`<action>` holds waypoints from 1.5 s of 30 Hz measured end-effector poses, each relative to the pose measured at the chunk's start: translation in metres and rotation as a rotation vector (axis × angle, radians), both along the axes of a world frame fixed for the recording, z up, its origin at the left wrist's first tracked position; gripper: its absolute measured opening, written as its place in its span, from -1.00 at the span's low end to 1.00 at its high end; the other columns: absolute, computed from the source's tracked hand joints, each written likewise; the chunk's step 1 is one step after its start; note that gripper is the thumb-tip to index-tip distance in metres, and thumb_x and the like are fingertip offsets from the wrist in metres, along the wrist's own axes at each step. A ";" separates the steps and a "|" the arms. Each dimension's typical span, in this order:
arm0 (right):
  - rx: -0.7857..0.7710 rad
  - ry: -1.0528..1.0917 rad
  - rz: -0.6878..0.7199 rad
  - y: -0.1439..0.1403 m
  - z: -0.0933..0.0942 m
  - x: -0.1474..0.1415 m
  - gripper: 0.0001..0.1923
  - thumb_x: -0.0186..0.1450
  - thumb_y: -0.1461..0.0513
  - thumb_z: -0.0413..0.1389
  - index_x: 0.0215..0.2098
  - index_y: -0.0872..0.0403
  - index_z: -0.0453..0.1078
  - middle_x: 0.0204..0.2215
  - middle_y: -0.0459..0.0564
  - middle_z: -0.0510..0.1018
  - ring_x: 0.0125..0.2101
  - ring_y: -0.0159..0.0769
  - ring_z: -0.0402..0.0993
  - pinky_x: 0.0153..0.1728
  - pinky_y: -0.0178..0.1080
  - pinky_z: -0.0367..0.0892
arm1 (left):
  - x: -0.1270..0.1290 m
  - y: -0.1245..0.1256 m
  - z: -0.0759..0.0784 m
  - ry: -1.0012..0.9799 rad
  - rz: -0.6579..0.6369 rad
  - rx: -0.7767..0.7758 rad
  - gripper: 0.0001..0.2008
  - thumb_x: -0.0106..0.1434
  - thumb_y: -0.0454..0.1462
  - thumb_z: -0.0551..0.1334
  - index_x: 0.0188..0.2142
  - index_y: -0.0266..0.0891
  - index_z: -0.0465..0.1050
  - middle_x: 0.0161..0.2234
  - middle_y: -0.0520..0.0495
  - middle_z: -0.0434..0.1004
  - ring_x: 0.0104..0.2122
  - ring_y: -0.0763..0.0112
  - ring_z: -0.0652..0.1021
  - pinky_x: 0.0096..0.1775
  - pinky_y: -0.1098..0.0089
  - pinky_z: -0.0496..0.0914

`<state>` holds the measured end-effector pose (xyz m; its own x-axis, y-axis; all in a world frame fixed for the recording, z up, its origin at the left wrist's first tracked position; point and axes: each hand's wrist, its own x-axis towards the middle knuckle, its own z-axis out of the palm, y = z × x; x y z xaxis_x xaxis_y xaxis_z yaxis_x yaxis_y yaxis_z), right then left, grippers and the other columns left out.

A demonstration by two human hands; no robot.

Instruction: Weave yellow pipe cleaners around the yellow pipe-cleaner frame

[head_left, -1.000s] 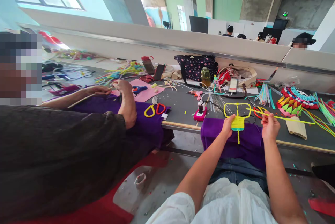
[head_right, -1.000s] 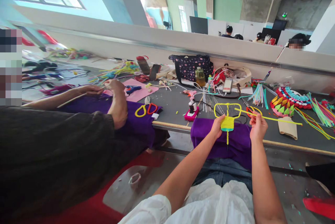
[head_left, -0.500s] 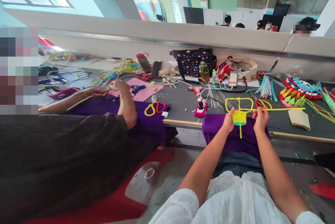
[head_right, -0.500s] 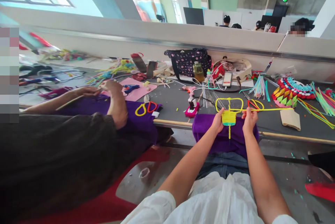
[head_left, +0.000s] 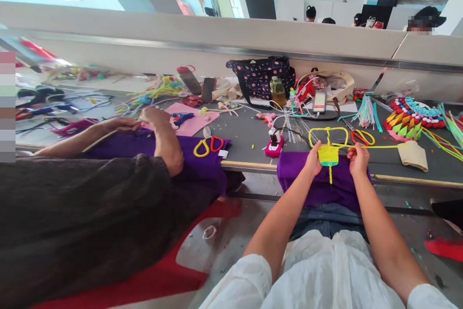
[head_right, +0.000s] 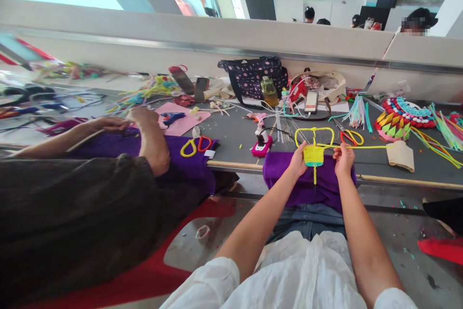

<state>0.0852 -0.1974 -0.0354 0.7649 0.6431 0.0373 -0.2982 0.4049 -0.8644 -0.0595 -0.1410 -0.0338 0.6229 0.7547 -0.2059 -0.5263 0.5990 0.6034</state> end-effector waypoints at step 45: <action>-0.170 -0.248 -0.044 0.135 0.082 0.005 -0.77 0.19 0.11 0.25 -0.38 0.13 0.45 -0.51 -0.07 0.47 -0.61 -0.47 0.31 -0.66 -0.38 0.19 | 0.016 0.155 0.075 0.061 0.131 -0.088 -0.77 0.01 -0.20 0.35 -0.37 -0.31 0.54 -0.40 -0.10 0.56 -0.42 0.36 0.53 -0.34 0.42 0.38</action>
<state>0.0905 -0.0621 0.0465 0.7731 0.6227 0.1208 -0.0553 0.2557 -0.9652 -0.0431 0.0142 0.0412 0.5046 0.8061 -0.3091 -0.5678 0.5796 0.5846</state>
